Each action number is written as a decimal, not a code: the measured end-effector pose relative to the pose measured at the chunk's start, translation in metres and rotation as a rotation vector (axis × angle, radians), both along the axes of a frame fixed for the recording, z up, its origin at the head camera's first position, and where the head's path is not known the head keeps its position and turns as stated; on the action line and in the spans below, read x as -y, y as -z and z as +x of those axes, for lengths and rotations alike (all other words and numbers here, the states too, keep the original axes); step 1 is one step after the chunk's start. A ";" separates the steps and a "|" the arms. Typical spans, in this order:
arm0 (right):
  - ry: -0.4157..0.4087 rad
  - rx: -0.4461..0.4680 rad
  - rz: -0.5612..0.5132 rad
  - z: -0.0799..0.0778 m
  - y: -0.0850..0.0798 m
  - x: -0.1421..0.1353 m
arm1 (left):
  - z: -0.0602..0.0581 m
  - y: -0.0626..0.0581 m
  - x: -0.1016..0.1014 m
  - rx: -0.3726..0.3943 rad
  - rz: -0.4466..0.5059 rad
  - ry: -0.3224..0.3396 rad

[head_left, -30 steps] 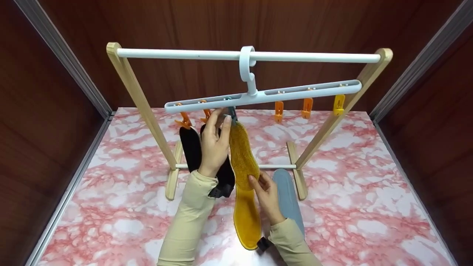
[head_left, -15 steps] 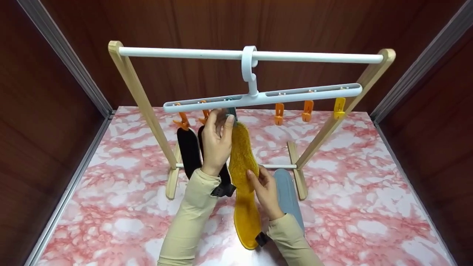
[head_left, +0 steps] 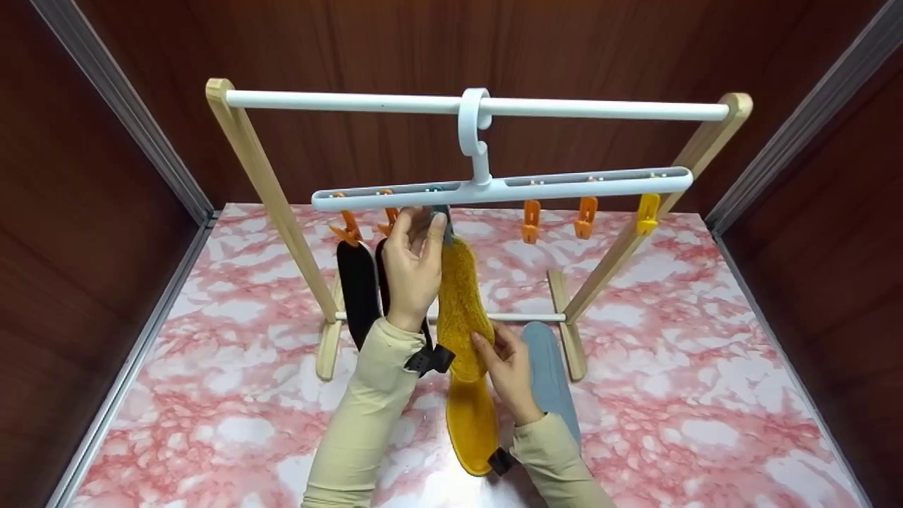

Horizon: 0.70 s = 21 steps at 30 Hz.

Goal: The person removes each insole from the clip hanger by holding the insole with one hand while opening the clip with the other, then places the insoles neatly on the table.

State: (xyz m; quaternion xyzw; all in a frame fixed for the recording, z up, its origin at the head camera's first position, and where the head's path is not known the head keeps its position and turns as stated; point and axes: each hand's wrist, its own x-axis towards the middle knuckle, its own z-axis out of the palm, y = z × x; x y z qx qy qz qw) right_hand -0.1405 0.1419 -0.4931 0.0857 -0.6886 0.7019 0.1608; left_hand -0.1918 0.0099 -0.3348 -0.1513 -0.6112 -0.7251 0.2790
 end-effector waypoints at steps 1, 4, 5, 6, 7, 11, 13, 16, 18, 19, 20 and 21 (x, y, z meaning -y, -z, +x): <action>0.001 -0.003 0.000 0.001 0.001 0.000 | 0.000 0.000 0.000 -0.001 0.002 0.001; -0.001 0.001 -0.011 0.003 0.002 0.000 | 0.000 0.000 0.000 0.000 0.006 0.007; -0.002 0.005 -0.018 0.003 0.003 0.000 | -0.001 0.000 0.000 0.000 0.006 0.011; -0.004 0.010 -0.024 0.004 0.004 -0.001 | -0.001 0.001 0.000 0.001 0.006 0.015; -0.007 0.016 -0.027 0.004 0.004 -0.001 | -0.001 0.001 0.000 0.002 0.005 0.021; -0.011 0.038 -0.045 0.008 0.007 -0.004 | 0.001 0.002 0.000 0.007 0.008 0.060; -0.008 0.047 -0.043 0.009 0.009 -0.005 | 0.002 0.003 0.000 0.008 0.017 0.091; 0.002 0.062 -0.033 0.011 0.012 -0.008 | 0.003 0.004 0.000 0.007 0.036 0.133; 0.003 0.074 -0.027 0.012 0.013 -0.010 | 0.004 0.005 0.001 0.007 0.045 0.142; 0.002 0.081 -0.027 0.013 0.014 -0.010 | 0.004 0.005 0.001 0.008 0.046 0.143; 0.001 0.087 -0.026 0.013 0.015 -0.011 | 0.004 0.005 0.001 0.009 0.045 0.140; 0.000 0.092 -0.025 0.014 0.015 -0.011 | 0.004 0.005 0.002 0.012 0.041 0.138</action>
